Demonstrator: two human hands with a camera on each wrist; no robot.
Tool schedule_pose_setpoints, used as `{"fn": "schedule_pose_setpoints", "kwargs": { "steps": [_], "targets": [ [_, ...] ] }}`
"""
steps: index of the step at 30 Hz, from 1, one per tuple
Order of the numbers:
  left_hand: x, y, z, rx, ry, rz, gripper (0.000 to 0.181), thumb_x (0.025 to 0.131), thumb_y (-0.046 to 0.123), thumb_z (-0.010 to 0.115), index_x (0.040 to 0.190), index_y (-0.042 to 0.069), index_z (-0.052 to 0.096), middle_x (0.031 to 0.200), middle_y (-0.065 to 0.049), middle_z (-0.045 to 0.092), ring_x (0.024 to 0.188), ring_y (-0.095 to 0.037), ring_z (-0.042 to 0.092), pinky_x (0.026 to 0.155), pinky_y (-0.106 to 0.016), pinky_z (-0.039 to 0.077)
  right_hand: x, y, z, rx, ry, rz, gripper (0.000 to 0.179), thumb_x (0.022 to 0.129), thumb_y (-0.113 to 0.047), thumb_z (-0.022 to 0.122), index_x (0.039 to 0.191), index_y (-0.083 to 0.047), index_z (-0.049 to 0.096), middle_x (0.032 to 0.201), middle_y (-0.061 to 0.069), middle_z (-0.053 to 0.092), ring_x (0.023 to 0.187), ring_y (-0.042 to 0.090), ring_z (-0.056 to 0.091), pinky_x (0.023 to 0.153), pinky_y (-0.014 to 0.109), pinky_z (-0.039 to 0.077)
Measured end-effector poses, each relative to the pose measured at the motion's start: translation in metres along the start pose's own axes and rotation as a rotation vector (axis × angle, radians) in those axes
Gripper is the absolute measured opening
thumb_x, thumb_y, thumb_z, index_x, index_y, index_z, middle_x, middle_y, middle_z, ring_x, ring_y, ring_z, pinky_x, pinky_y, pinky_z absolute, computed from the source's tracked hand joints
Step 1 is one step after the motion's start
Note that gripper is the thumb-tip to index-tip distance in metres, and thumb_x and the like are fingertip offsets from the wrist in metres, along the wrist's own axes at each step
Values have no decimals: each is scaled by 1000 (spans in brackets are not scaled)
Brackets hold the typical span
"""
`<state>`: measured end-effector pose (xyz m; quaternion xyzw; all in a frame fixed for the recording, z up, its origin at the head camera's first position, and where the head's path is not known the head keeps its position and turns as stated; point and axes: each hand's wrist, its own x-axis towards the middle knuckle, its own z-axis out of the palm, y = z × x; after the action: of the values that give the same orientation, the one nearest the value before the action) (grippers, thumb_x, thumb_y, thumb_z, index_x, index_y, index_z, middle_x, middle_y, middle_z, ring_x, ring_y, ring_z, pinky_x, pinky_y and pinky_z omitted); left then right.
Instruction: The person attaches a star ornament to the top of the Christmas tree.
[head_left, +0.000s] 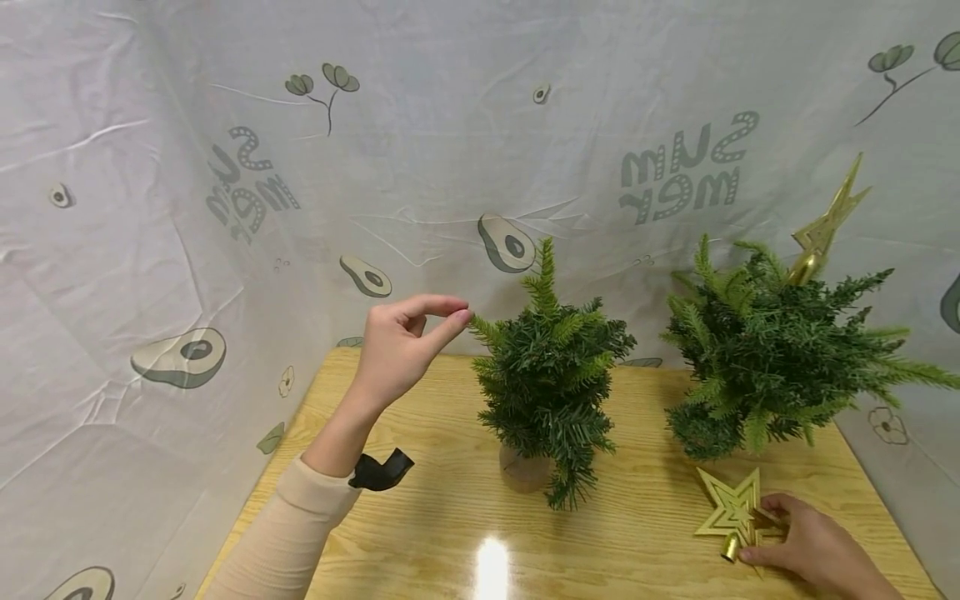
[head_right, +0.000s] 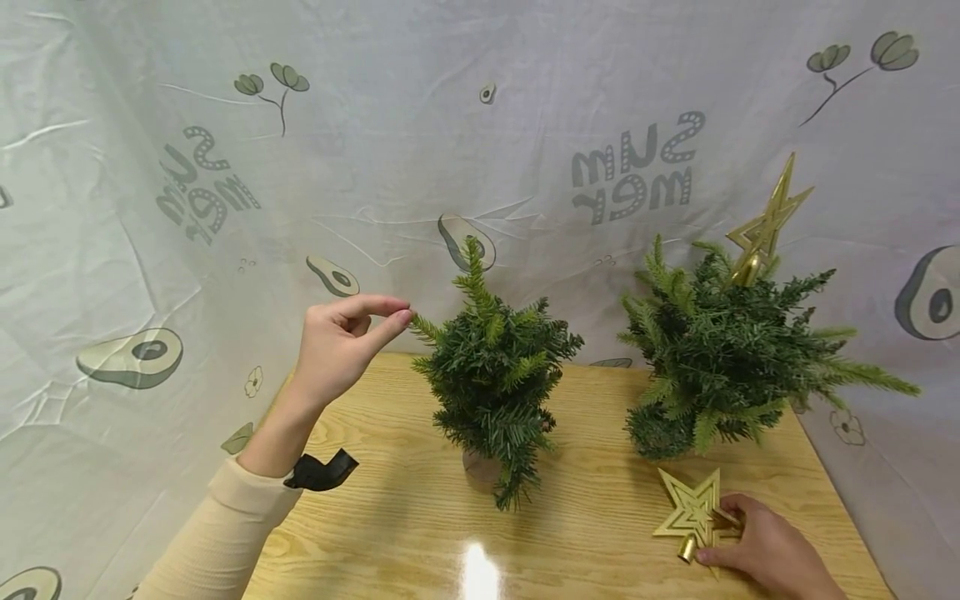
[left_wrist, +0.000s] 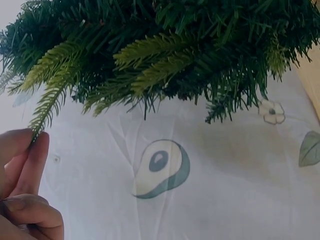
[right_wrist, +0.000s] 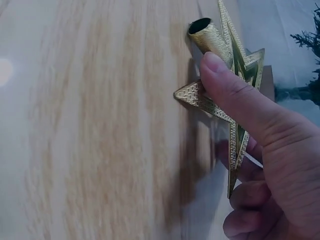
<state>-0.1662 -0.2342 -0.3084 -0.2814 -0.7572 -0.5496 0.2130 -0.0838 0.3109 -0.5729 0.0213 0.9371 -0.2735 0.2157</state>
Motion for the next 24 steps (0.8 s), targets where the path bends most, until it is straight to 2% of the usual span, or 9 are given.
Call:
{"fn": "schedule_pose_setpoints", "kwargs": {
  "steps": [3,7,10,14,17,19,21,24],
  "targets": [
    [0,-1,-2,-5,-15,-10,11,92,9,82,102,4,82,97,-1,79,83,-14,69,77,-24,53,-4,1,-2,1,6,6,103,79,-60,85,135,18,50,123,33,63,109,50,62,80,55,52],
    [0,-2,-4,-19,-35,-26,13,92,9,81,104,4,82,97,-2,79,98,-17,73,90,-36,56,-9,1,-6,36,3,11,93,86,-58,80,136,15,52,122,30,64,109,48,63,79,54,53],
    [0,-2,-6,-27,-47,-38,13,92,9,81,105,5,82,98,-3,79,101,-17,73,93,-38,56,-14,1,-8,67,7,14,83,90,-55,77,134,13,55,118,25,66,105,43,65,77,51,54],
    [-1,-4,-7,-21,-56,-44,12,93,8,80,104,5,83,97,-3,79,101,-17,73,92,-33,55,-19,0,-8,80,40,3,71,94,-52,75,130,8,61,112,12,68,97,33,66,74,48,53],
    [-1,-5,-8,-13,-61,-44,12,93,9,80,104,4,83,96,-2,79,100,-16,73,90,-31,55,-22,-2,-7,104,76,2,67,95,-50,73,129,7,63,109,7,69,93,27,65,72,45,53],
    [-2,-5,-8,-14,-63,-46,12,93,9,80,103,4,83,96,-1,79,99,-16,73,89,-30,55,-23,-1,-7,126,95,0,69,96,-51,72,131,8,63,111,12,70,96,30,66,73,45,54],
    [-2,-5,-8,-17,-64,-44,12,94,10,80,103,3,83,95,-1,79,99,-17,74,87,-28,55,-23,0,-6,158,105,6,72,97,-52,71,132,10,62,117,24,68,103,39,66,76,47,55],
    [-3,-5,-8,-26,-60,-44,10,94,9,80,102,5,83,94,-1,80,98,-18,74,84,-27,55,-25,1,-7,194,112,21,77,97,-53,70,135,13,60,132,38,58,114,52,60,81,52,56]
  ]
}}
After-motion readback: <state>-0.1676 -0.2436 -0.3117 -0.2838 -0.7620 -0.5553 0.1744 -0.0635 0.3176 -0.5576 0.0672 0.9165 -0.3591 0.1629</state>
